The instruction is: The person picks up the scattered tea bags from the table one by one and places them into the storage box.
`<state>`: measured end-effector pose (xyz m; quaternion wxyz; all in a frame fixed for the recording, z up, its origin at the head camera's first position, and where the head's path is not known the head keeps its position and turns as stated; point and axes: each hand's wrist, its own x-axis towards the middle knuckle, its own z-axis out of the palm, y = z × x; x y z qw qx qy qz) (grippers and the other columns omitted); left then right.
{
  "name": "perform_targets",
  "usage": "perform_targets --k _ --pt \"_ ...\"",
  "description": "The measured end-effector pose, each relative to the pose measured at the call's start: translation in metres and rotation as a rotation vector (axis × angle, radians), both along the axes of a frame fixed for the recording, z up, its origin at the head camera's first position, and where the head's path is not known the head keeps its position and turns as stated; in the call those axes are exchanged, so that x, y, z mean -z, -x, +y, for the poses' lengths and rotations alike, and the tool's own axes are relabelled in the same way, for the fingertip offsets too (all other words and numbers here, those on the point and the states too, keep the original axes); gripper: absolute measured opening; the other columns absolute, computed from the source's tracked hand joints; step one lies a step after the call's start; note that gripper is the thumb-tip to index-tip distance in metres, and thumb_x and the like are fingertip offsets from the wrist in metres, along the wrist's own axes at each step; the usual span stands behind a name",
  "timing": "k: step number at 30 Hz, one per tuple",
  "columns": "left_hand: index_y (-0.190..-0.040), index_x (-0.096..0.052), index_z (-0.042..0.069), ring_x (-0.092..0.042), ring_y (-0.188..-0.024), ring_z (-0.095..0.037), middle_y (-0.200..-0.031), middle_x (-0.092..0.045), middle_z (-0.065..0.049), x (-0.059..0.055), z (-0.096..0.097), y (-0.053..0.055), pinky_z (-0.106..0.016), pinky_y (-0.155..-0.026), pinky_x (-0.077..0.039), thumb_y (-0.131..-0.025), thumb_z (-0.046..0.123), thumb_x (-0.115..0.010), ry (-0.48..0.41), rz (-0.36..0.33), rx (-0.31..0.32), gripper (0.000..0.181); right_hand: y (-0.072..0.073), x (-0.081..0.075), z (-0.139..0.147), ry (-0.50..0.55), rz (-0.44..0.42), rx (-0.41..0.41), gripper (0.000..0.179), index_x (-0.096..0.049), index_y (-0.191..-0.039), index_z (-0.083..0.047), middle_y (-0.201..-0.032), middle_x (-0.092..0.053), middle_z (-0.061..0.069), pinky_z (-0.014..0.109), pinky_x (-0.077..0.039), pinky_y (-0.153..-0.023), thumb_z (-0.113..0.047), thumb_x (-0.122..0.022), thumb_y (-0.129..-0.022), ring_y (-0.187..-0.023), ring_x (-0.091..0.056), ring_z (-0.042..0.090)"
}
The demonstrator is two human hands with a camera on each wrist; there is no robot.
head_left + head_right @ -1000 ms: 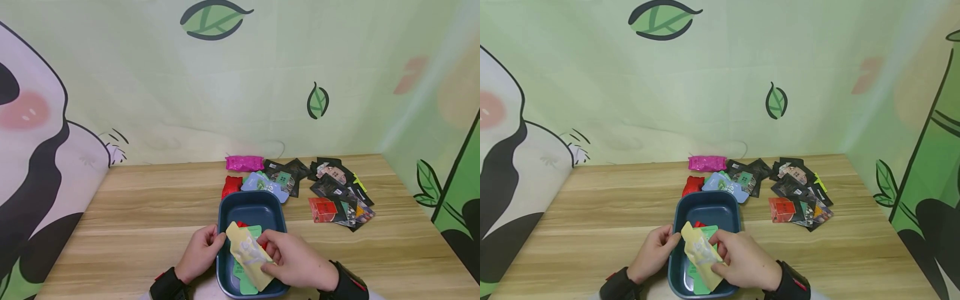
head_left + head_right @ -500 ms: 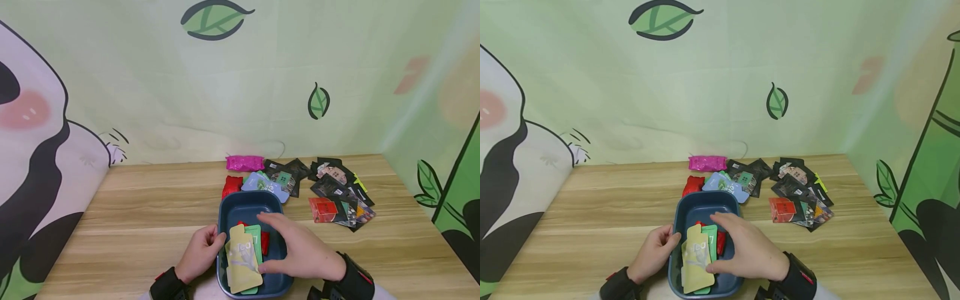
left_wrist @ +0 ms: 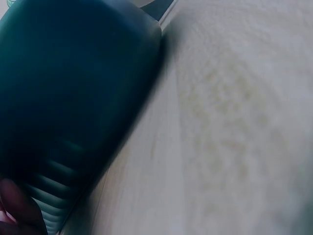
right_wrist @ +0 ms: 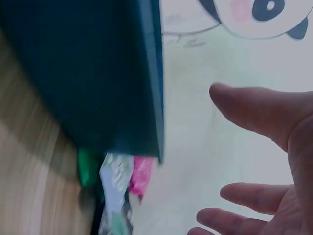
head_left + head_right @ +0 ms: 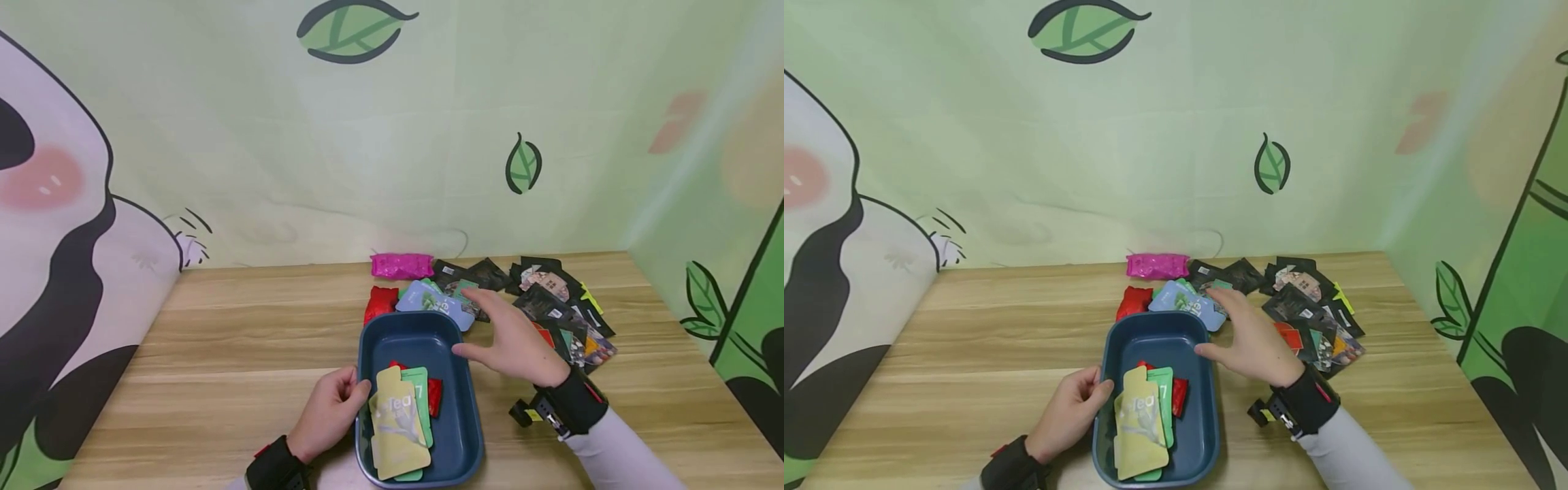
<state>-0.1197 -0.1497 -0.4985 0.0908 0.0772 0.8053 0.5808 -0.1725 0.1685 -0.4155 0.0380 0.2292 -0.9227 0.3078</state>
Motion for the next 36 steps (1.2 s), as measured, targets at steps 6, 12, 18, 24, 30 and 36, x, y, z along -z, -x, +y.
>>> perform_targets --k 6,12,18,24,30,36 --pt "-0.08 -0.052 0.007 -0.049 -0.063 -0.019 -0.062 -0.045 -0.003 -0.001 0.0 0.0 -0.024 -0.051 -0.034 -0.099 0.026 -0.056 0.006 0.003 0.0 0.027 0.02 0.013 0.007 0.0 0.016 0.016 0.084 -0.041 -0.151 -0.005 -0.152 -0.043 0.016 0.053 -0.037 -0.105 -0.039 -0.076 -0.082 -0.138 -0.042 0.036" --pt "-0.079 -0.052 0.007 -0.046 -0.06 -0.015 -0.061 -0.044 -0.001 -0.002 0.0 -0.001 -0.024 -0.05 -0.033 -0.098 0.025 -0.056 -0.007 0.009 0.002 0.027 0.033 0.026 0.01 -0.003 0.043 0.017 0.076 -0.042 -0.15 -0.003 -0.152 -0.042 0.019 0.055 -0.036 -0.105 -0.027 -0.073 -0.085 -0.137 -0.042 0.037" --pt "-0.077 -0.05 0.007 -0.041 -0.054 -0.01 -0.059 -0.041 0.001 -0.002 0.0 -0.002 -0.024 -0.048 -0.03 -0.097 0.027 -0.058 -0.023 0.03 0.012 0.03 0.043 0.042 0.008 -0.081 0.095 0.045 0.075 -0.045 -0.148 -0.002 -0.151 -0.041 0.022 0.055 -0.036 -0.105 -0.023 -0.074 -0.083 -0.136 -0.043 0.04" --pt "-0.078 -0.051 0.006 -0.042 -0.055 -0.011 -0.059 -0.042 0.0 -0.003 0.0 -0.002 -0.024 -0.049 -0.03 -0.098 0.027 -0.058 -0.017 0.023 0.01 0.03 0.044 0.05 0.001 -0.204 0.11 0.028 0.072 -0.051 -0.146 -0.004 -0.151 -0.043 0.02 0.054 -0.037 -0.105 -0.024 -0.075 -0.081 -0.135 -0.044 0.039" --pt "-0.078 -0.05 0.004 -0.043 -0.056 -0.013 -0.06 -0.042 -0.002 -0.005 0.001 -0.003 -0.024 -0.049 -0.03 -0.096 0.028 -0.06 -0.031 0.012 -0.004 0.032 0.041 0.051 -0.003 -0.275 0.121 -0.014 0.064 -0.056 -0.144 -0.011 -0.152 -0.045 0.014 0.052 -0.043 -0.1 -0.022 -0.075 -0.084 -0.133 -0.049 0.034" --pt "-0.078 -0.051 0.006 -0.044 -0.057 -0.013 -0.06 -0.043 -0.002 -0.003 0.0 -0.001 -0.024 -0.05 -0.031 -0.098 0.029 -0.058 -0.005 0.021 0.004 0.031 0.043 0.053 -0.003 -0.256 0.134 -0.037 0.047 -0.067 -0.13 -0.01 -0.143 -0.055 0.014 0.049 -0.046 -0.096 -0.01 -0.072 -0.083 -0.126 -0.056 0.034"
